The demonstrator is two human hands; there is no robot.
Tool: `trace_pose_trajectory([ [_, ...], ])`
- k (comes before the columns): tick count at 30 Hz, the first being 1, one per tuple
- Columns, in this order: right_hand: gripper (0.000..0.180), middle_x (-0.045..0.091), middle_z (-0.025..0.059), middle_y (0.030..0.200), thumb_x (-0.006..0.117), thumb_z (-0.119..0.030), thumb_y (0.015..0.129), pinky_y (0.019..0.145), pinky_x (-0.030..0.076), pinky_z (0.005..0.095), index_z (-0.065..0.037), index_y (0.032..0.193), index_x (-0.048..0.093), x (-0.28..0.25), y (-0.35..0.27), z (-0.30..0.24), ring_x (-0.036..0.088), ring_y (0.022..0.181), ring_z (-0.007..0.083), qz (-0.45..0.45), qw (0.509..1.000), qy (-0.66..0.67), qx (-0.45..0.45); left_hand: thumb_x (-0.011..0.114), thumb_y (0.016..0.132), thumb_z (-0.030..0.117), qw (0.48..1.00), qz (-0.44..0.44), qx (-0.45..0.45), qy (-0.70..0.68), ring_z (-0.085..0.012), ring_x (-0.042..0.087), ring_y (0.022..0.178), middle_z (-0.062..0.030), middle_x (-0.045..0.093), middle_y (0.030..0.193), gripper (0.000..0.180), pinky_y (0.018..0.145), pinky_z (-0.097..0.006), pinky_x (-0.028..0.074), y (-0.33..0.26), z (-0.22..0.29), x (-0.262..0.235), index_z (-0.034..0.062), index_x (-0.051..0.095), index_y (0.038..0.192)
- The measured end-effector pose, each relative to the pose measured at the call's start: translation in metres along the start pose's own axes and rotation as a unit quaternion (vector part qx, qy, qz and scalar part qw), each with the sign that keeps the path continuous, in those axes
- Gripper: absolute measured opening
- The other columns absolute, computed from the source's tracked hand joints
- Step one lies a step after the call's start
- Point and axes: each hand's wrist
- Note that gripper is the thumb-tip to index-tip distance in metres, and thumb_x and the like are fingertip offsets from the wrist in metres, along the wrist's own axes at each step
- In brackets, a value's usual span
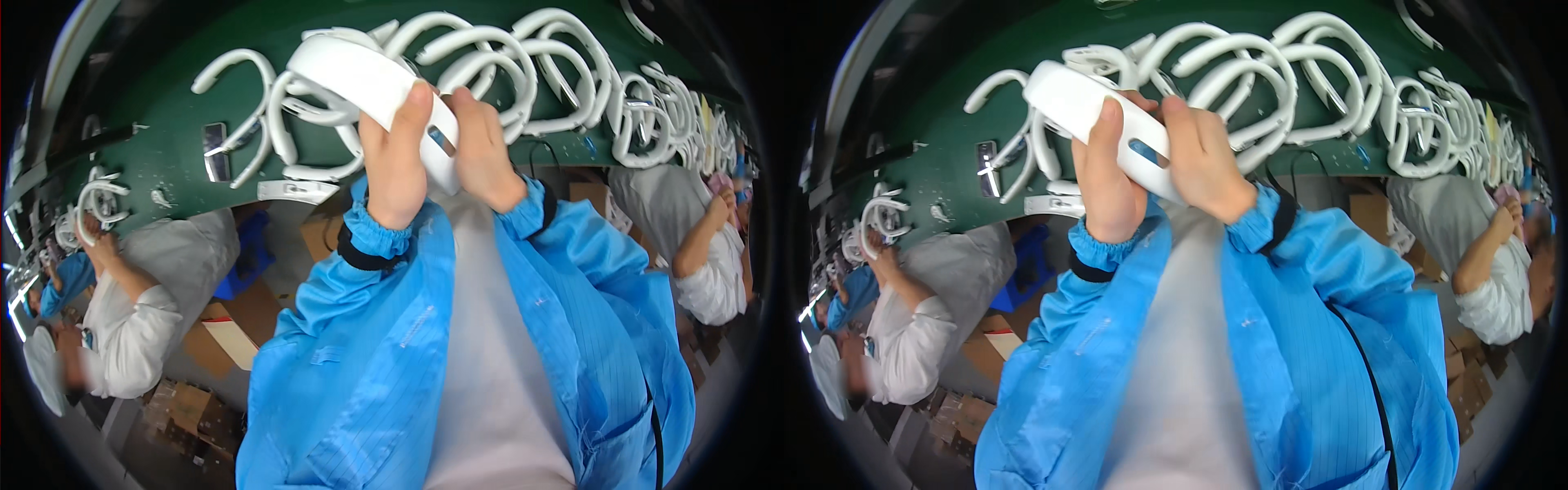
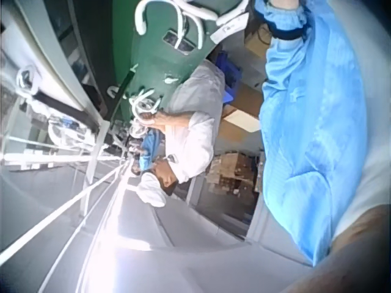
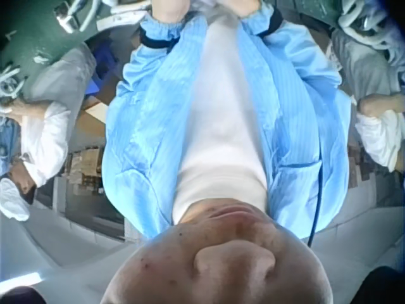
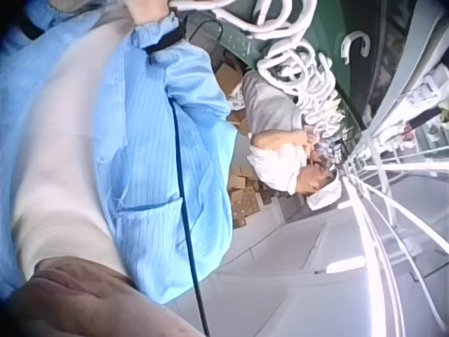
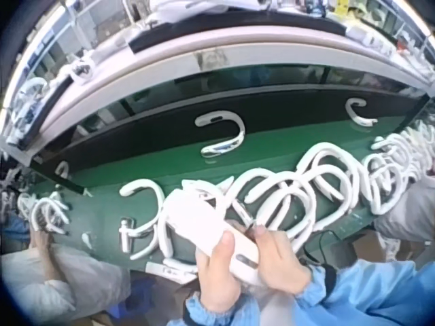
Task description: Assembling the internal components of a neck massager.
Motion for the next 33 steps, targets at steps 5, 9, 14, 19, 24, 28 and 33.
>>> trace_pose_trajectory([
  [5, 0.024, 0.053, 0.0124, 0.063, 0.045, -0.015, 0.086, 0.051, 0.042, 0.0348, 0.0, 0.074, 0.059, -0.009, 0.021, -0.021, 0.051, 0.056, 0.0271, -0.001, 0.92, -0.224, -0.322, 0.051, 0.087, 0.033, 0.982, 0.053, 0.032, -0.179, -0.0188, 0.055, 0.066, -0.0083, 0.056, 0.074, 0.031, 0.06, -0.032, 0.045, 0.007, 0.02, 0.015, 0.0017, 0.05, 0.089],
  [9, 0.018, 0.051, 0.0117, 0.064, 0.047, -0.013, 0.083, 0.052, 0.042, 0.0378, -0.002, 0.073, 0.059, -0.003, 0.029, -0.03, 0.05, 0.058, 0.0302, 0.067, 0.888, -0.269, -0.367, 0.038, 0.088, 0.05, 0.985, 0.053, 0.036, -0.159, -0.022, 0.055, 0.066, -0.0099, 0.055, 0.069, 0.048, 0.063, -0.033, 0.046, 0.023, 0.025, 0.015, 0.004, 0.048, 0.079],
  [14, 0.025, 0.045, 0.0122, 0.057, 0.045, -0.013, 0.085, 0.045, 0.033, 0.0357, 0.001, 0.066, 0.054, -0.009, 0.046, -0.055, 0.043, 0.05, 0.0275, 0.028, 0.911, -0.143, -0.385, 0.04, 0.084, 0.055, 0.965, 0.029, 0.237, -0.111, -0.0263, 0.049, 0.097, -0.0092, 0.052, 0.095, 0.05, 0.089, -0.043, 0.036, 0.029, 0.015, 0.037, 0.007, 0.051, 0.074],
  [19, 0.026, 0.045, 0.011, 0.054, 0.043, -0.012, 0.085, 0.041, 0.031, 0.0345, 0.001, 0.065, 0.054, -0.022, 0.046, -0.067, 0.042, 0.044, 0.0241, -0.01, 0.893, -0.116, -0.434, 0.039, 0.085, 0.051, 0.932, -0.074, 0.349, -0.061, -0.0285, 0.052, 0.101, -0.0087, 0.054, 0.09, 0.045, 0.09, -0.045, 0.036, 0.024, 0.014, 0.045, 0.0081, 0.05, 0.078],
  [24, 0.03, 0.054, 0.0109, 0.055, 0.043, -0.013, 0.085, 0.041, 0.038, 0.0308, 0.001, 0.066, 0.062, -0.017, 0.058, -0.073, 0.05, 0.045, 0.0238, 0.012, 0.879, -0.09, -0.468, 0.049, 0.083, 0.028, 0.945, -0.107, 0.299, -0.08, -0.0291, 0.059, 0.084, -0.0111, 0.057, 0.075, 0.023, 0.09, -0.047, 0.037, 0.023, 0.023, 0.047, 0.0063, 0.046, 0.087],
  [28, 0.034, 0.058, 0.0132, 0.062, 0.043, -0.02, 0.088, 0.05, 0.042, 0.0271, 0.002, 0.069, 0.062, -0.02, 0.066, -0.069, 0.054, 0.055, 0.0218, -0.015, 0.91, -0.083, -0.406, 0.052, 0.08, 0.021, 0.967, -0.102, 0.213, -0.094, -0.0246, 0.058, 0.077, -0.0094, 0.057, 0.069, 0.016, 0.087, -0.044, 0.038, 0.038, 0.037, 0.038, 0.0064, 0.047, 0.081],
  [33, 0.054, 0.059, 0.0075, 0.065, 0.032, -0.044, 0.094, 0.053, 0.043, 0.0226, 0.001, 0.085, 0.06, -0.035, 0.072, -0.056, 0.055, 0.061, 0.0112, -0.314, 0.949, -0.037, -0.002, 0.051, 0.076, 0.033, 0.938, -0.306, 0.021, -0.159, -0.018, 0.049, 0.062, -0.0041, 0.052, 0.062, 0.025, 0.089, -0.043, 0.039, 0.068, 0.038, -0.007, 0.0095, 0.044, 0.071],
])
Point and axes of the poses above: each hand's wrist, its own y-axis towards the middle knuckle, its own x-axis out of the palm, z = x × y
